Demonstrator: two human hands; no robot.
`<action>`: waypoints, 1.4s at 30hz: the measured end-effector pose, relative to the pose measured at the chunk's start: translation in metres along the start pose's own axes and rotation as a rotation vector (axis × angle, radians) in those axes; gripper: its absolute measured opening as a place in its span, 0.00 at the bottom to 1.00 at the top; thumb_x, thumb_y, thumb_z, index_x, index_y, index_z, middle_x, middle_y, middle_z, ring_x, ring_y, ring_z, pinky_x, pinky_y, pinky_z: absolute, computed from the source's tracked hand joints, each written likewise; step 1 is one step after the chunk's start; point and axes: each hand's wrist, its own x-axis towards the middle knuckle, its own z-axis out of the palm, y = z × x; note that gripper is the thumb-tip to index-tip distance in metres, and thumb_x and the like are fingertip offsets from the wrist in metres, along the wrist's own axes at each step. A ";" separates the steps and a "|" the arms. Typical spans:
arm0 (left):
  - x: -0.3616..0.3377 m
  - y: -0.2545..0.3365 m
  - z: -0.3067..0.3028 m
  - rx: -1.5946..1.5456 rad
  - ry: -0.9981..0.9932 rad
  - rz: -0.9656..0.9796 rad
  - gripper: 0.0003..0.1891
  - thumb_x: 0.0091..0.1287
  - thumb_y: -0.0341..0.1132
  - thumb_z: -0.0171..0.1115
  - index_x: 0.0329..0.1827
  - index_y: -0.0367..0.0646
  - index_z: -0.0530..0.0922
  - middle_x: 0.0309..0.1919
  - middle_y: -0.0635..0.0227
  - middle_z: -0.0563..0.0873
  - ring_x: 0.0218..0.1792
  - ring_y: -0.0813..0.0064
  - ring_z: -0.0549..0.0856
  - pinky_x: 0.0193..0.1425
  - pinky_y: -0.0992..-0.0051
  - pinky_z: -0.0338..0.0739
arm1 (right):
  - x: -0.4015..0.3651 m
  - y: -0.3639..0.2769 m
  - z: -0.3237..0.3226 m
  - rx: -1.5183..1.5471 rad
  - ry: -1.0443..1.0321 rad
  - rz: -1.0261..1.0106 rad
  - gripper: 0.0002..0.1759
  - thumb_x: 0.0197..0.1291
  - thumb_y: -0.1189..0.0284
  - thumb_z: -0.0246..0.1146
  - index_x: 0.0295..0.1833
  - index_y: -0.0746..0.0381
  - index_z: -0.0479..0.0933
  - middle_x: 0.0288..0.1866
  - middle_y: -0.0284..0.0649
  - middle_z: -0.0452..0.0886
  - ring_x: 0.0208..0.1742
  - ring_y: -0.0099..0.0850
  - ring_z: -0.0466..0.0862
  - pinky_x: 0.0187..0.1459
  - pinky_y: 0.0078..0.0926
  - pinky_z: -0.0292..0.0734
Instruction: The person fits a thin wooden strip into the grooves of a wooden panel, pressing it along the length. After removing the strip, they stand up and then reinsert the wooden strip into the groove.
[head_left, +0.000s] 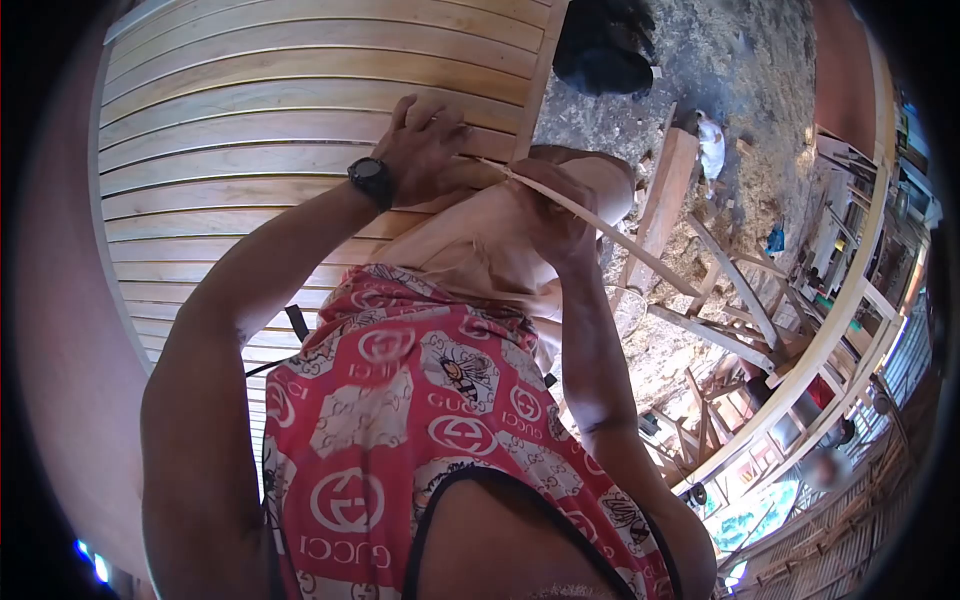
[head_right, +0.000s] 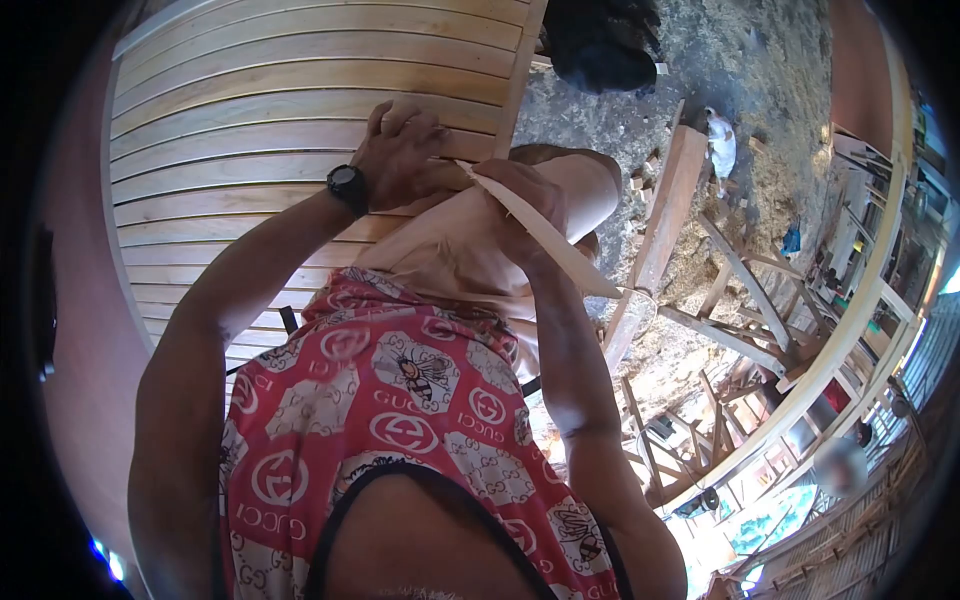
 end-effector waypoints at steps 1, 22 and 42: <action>0.000 0.000 0.000 0.004 0.008 0.006 0.34 0.65 0.63 0.70 0.67 0.50 0.83 0.66 0.63 0.78 0.75 0.53 0.70 0.84 0.40 0.51 | 0.000 -0.001 0.000 -0.001 0.000 -0.001 0.08 0.66 0.79 0.73 0.50 0.68 0.87 0.47 0.49 0.92 0.48 0.39 0.92 0.48 0.32 0.87; -0.022 0.021 0.012 -0.038 0.053 -0.005 0.19 0.66 0.52 0.71 0.57 0.57 0.87 0.59 0.65 0.81 0.65 0.57 0.76 0.70 0.47 0.66 | 0.003 -0.015 -0.005 -0.038 -0.009 0.036 0.13 0.63 0.81 0.73 0.52 0.69 0.85 0.46 0.50 0.90 0.45 0.43 0.92 0.45 0.34 0.86; -0.050 0.007 0.016 0.003 -0.046 0.124 0.33 0.67 0.56 0.65 0.72 0.49 0.79 0.68 0.65 0.76 0.67 0.60 0.75 0.72 0.51 0.65 | 0.013 -0.027 -0.033 0.157 0.026 -0.021 0.08 0.62 0.84 0.73 0.47 0.68 0.87 0.43 0.48 0.91 0.42 0.41 0.93 0.41 0.32 0.87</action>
